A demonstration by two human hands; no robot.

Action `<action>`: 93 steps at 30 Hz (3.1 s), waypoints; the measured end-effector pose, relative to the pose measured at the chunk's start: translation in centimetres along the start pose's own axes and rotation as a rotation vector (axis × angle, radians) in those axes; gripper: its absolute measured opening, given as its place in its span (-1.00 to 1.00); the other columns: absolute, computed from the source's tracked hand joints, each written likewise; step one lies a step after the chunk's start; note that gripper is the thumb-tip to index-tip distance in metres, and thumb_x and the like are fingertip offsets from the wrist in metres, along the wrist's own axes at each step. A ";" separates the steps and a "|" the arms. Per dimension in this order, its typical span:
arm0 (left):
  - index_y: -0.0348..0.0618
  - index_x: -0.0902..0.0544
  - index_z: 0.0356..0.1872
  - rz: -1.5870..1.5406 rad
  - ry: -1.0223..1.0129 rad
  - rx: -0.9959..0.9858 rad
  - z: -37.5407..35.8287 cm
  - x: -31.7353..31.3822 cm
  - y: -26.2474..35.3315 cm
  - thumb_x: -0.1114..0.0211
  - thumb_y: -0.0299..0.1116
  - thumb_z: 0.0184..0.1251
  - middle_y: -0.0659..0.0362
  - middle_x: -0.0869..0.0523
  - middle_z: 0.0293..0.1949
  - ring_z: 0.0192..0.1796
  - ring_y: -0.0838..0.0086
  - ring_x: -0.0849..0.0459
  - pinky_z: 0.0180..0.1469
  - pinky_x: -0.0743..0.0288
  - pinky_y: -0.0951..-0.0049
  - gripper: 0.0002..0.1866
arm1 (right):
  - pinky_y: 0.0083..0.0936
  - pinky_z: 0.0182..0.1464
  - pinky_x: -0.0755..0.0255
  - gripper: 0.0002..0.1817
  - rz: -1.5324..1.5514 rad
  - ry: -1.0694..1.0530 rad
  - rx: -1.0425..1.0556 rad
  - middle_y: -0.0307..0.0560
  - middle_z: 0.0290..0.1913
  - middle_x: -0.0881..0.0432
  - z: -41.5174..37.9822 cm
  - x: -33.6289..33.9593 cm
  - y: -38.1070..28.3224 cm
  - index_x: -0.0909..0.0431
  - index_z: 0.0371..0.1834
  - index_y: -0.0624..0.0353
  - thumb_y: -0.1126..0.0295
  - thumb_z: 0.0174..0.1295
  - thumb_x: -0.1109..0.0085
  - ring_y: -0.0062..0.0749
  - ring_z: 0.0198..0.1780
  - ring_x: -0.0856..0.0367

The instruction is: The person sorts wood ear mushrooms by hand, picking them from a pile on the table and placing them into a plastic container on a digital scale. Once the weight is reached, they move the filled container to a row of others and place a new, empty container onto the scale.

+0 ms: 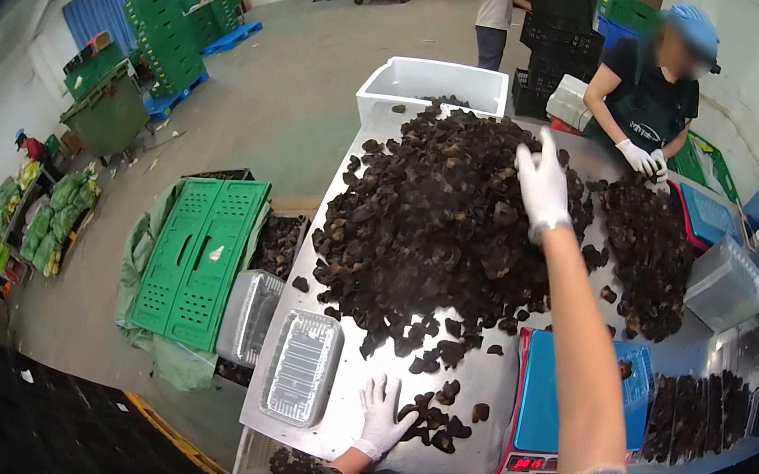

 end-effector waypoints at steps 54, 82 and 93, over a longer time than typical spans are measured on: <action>-0.18 -0.63 -0.05 0.004 -0.029 -0.108 6.5 4.2 -2.4 -0.35 -0.38 0.25 0.00 -0.64 -0.09 -0.17 0.26 -0.69 -0.01 -0.53 0.39 -0.73 | -0.70 -0.16 -0.48 -0.84 0.360 -0.272 -0.515 -0.27 -0.29 -0.68 -29.8 -7.4 10.9 -0.69 -0.18 0.21 0.56 0.22 -0.15 -0.65 -0.28 -0.61; -0.14 -0.59 0.19 -0.234 -0.218 -0.174 1.7 1.0 2.9 -0.35 -0.34 0.23 0.03 -0.70 -0.01 -0.02 0.19 -0.67 0.11 -0.48 0.34 -0.54 | -0.41 0.14 -0.43 -0.58 -0.221 -0.074 -0.314 0.00 -0.02 -0.60 -34.3 0.4 12.7 -0.55 0.09 0.13 0.39 0.11 -0.31 -0.28 0.05 -0.58; -0.22 -0.65 0.04 -0.477 0.050 0.289 -0.6 5.8 -3.2 -0.17 -0.51 0.41 0.14 -0.72 -0.09 -0.13 0.55 -0.63 -0.01 -0.51 0.53 -0.76 | -0.06 0.26 -0.18 -0.56 -0.677 -0.367 0.001 -0.22 0.08 -0.55 -37.4 -1.8 7.5 -0.57 0.04 -0.10 0.46 0.01 -0.11 -0.18 0.19 -0.40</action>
Point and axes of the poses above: each hand's wrist, its own z-axis towards the middle knuckle, its own x-axis out of the back of the hand, y = z × x, the point moved 6 cm from there along z, towards the middle knuckle
